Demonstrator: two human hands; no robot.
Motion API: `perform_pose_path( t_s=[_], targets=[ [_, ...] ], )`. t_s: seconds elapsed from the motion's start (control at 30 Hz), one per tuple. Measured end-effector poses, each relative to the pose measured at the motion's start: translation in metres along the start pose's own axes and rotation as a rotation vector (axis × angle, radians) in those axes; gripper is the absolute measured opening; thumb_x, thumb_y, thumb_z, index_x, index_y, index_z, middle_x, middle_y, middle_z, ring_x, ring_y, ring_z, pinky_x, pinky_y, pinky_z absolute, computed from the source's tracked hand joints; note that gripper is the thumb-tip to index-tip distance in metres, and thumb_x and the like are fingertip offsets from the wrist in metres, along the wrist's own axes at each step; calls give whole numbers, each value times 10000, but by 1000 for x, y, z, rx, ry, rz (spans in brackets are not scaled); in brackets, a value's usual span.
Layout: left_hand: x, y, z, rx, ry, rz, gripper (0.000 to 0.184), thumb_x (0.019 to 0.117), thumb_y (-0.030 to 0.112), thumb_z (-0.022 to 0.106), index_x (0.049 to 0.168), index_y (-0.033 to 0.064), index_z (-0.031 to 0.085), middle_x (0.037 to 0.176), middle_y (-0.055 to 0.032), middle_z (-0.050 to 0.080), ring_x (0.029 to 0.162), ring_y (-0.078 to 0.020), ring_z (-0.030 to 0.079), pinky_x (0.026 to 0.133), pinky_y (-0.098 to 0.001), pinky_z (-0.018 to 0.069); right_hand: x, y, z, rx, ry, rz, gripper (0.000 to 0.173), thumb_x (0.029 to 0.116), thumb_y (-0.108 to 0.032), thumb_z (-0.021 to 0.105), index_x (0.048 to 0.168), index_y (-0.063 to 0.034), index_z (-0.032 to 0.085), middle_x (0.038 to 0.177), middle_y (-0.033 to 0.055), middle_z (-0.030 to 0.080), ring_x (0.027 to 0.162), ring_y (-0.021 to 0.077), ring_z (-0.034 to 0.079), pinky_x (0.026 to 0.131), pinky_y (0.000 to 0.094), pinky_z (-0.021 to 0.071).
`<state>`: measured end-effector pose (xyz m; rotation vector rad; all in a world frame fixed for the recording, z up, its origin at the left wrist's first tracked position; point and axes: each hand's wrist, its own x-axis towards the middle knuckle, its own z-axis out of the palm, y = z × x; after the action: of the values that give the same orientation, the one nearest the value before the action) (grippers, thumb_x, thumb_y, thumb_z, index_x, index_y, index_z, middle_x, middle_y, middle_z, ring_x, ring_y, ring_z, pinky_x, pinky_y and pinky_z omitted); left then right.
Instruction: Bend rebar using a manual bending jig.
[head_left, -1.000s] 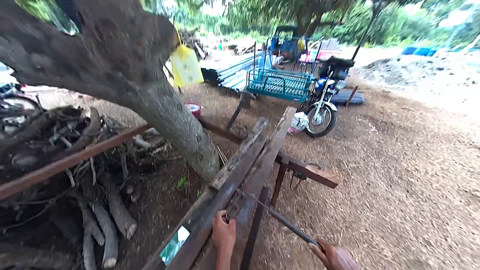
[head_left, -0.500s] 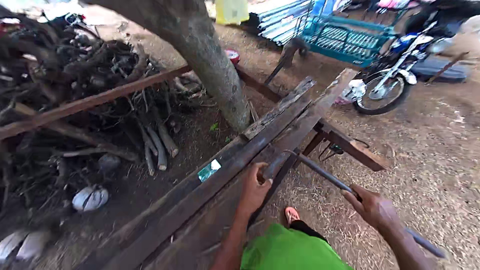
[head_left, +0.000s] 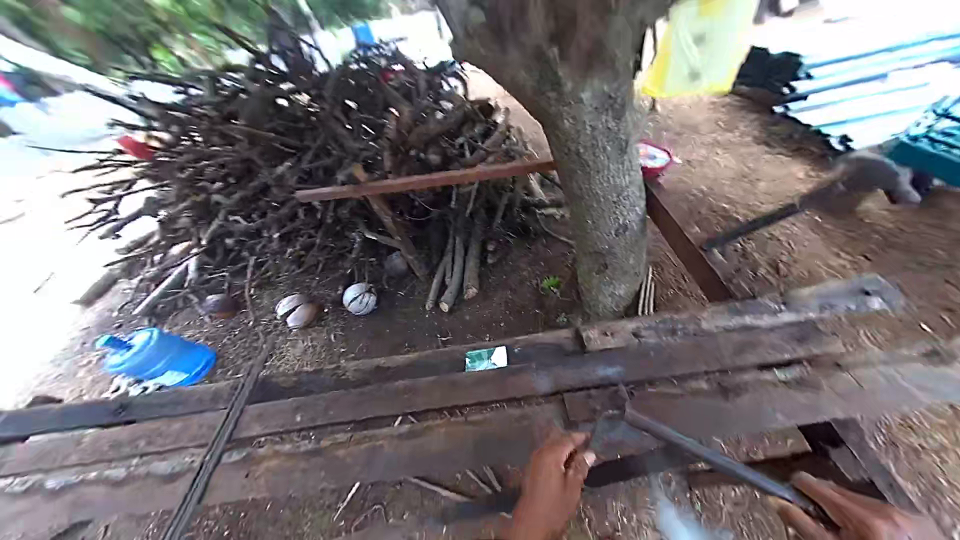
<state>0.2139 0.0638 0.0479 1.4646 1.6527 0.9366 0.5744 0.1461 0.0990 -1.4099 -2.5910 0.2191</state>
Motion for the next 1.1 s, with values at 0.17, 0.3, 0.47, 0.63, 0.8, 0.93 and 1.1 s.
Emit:
perform_pose_path(
  t_s=[0.17,0.3,0.47,0.63,0.8,0.93,1.1],
  targets=[
    [-11,25,27,136,154,-35,352,1063,278,537,1261,34,698,1136,-137,710,1007,-226,701,937,-418,572,25,44,10,-58,133,-223,717,988,-679,382,827,-49,684,598,131,614,491,325,626,420,516,472],
    [-11,42,34,339,296,-77,327,1063,227,521,1183,-4,718,1090,-168,733,951,-288,727,876,-490,587,47,53,-6,-40,21,-257,754,1008,-677,359,885,-3,675,635,185,617,533,388,636,455,562,468],
    [3,30,15,438,316,-253,347,1080,247,515,1235,-11,688,1141,-212,709,991,-370,706,895,-601,547,68,107,-24,-128,-7,-257,755,995,-705,375,869,-11,642,666,202,614,550,427,623,465,588,447],
    [13,18,24,346,244,-329,337,1078,258,535,1228,-1,689,1036,-199,716,911,-341,702,853,-583,557,77,148,-29,-163,-79,-143,600,1001,-591,535,1049,-17,699,906,247,703,753,493,681,616,665,492],
    [22,-3,43,337,274,-381,326,1074,252,544,1218,2,696,1044,-206,719,932,-361,700,876,-598,542,86,156,-1,-132,-111,-140,577,998,-560,556,1051,-4,699,943,252,706,778,485,689,643,663,498],
    [24,-16,52,352,295,-434,379,1063,248,569,1405,87,583,924,-203,694,789,-376,674,761,-603,548,88,164,22,-98,-145,-137,544,1008,-550,551,1035,-24,686,948,229,708,759,468,691,606,647,495],
    [19,-13,62,425,279,-398,503,1068,192,544,1561,210,446,1017,-224,705,827,-405,686,779,-628,547,85,173,30,-88,-149,-151,529,1005,-536,566,1008,-18,676,912,222,698,769,456,687,639,630,499]
  ],
)
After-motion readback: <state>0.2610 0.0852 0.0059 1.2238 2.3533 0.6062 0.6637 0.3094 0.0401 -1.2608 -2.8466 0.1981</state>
